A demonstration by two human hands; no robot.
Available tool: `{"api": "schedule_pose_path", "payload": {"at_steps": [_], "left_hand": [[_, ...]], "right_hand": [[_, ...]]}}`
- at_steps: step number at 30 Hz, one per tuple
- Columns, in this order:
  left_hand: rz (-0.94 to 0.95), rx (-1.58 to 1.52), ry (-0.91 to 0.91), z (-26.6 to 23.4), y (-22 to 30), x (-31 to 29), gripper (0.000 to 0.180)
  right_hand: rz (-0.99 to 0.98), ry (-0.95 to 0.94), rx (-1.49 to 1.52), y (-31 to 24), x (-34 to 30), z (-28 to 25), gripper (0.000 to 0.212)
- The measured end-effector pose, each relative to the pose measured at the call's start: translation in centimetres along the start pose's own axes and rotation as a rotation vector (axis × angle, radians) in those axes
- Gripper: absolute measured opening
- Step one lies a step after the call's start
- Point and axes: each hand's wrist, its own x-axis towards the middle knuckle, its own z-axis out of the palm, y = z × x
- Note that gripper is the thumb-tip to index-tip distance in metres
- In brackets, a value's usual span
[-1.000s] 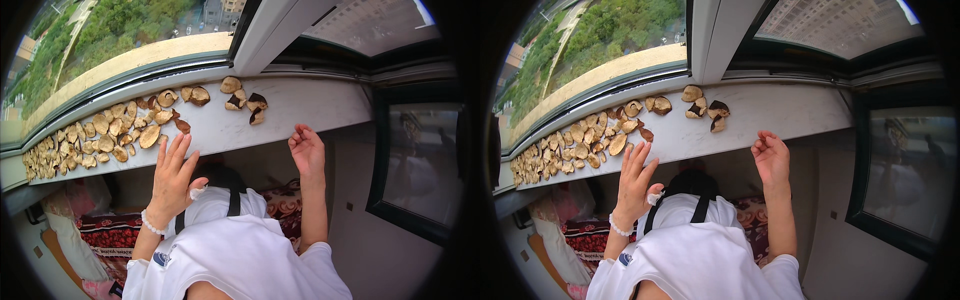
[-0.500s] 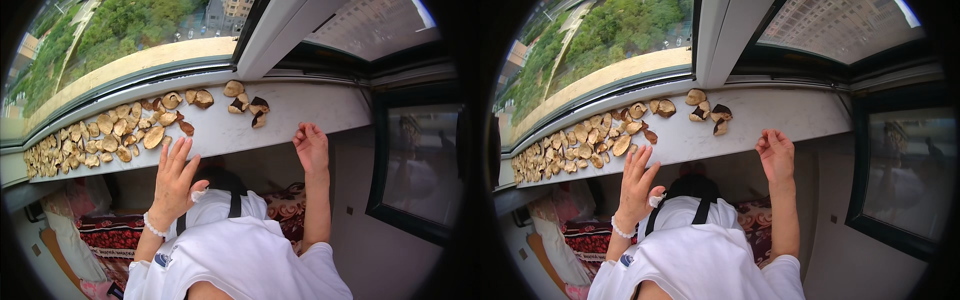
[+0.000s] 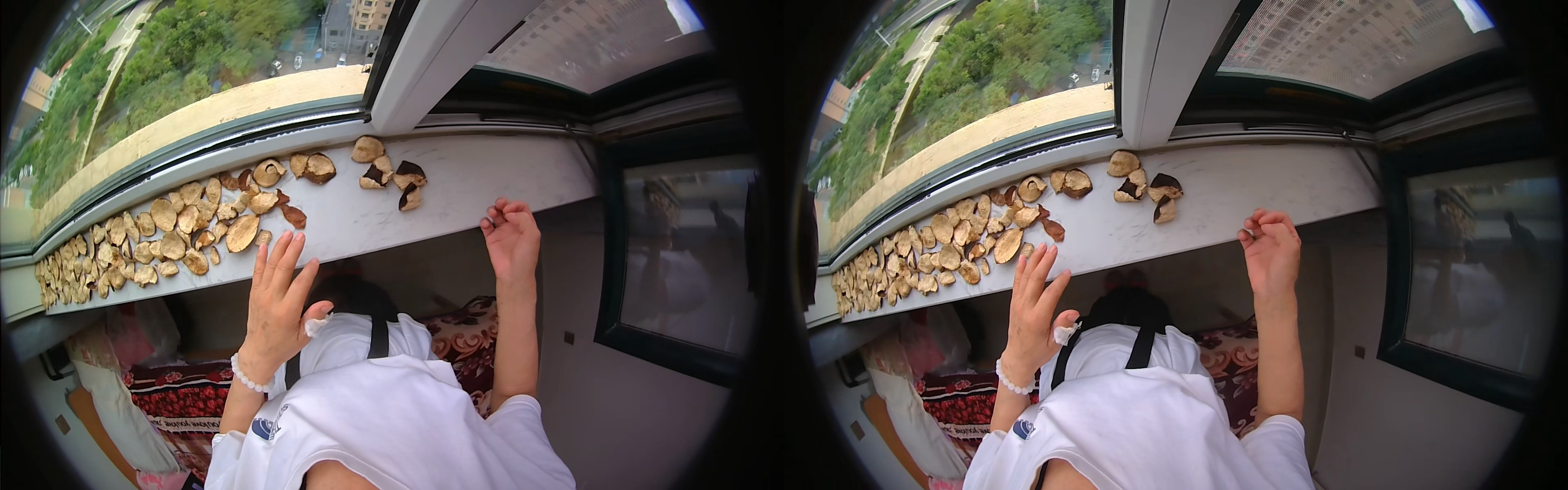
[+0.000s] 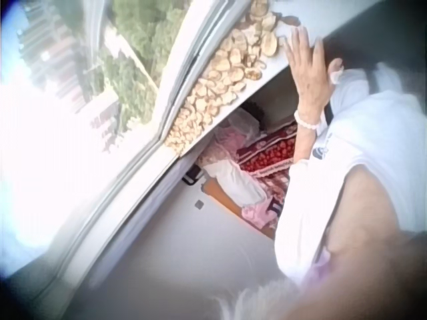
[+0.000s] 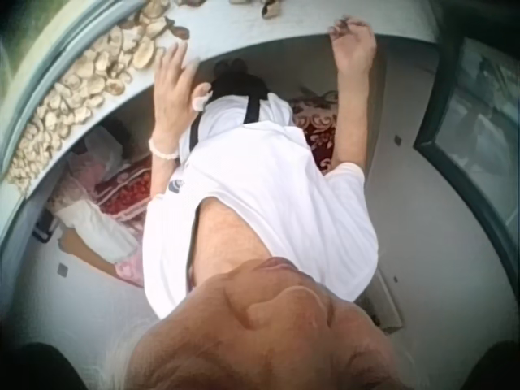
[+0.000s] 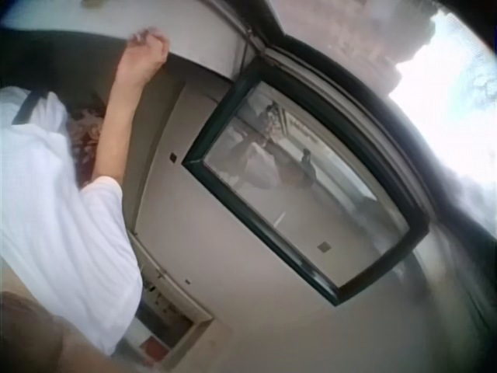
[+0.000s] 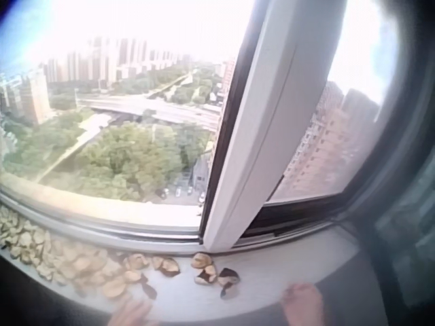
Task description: The person arranges dried mushroom slices on a windowsill, moving them from a pile on the right to a single layer on the left. They handle the slices one at a time, spreading them out evenly. The person then closes the window and walks away.
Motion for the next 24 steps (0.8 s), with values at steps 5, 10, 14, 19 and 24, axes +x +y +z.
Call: {"api": "schedule_pose_path", "payload": {"at_steps": [5, 10, 14, 19, 24], "left_hand": [[0.004, -0.002, 0.008, 0.0, -0.1, 0.1, 0.057], [-0.006, 0.002, 0.015, -0.1, -0.4, -0.3, 0.058], [-0.021, 0.002, 0.018, -0.2, -0.3, -0.2, 0.059], [-0.03, 0.012, 0.022, -0.4, -0.3, -0.3, 0.057], [-0.029, 0.009, 0.047, -0.7, -0.3, -0.5, 0.055]], "right_hand": [[0.022, -0.048, 0.048, -0.1, 0.9, -0.1, 0.005], [0.033, -0.001, 0.02, -1.2, 2.7, 0.4, 0.006], [-0.112, -0.031, -0.083, -2.3, 4.5, 1.5, 0.016], [-0.23, -0.129, -0.165, -4.0, 6.8, 2.8, 0.023], [-0.297, -0.32, -0.315, -5.6, 7.2, 3.5, 0.031]]}}
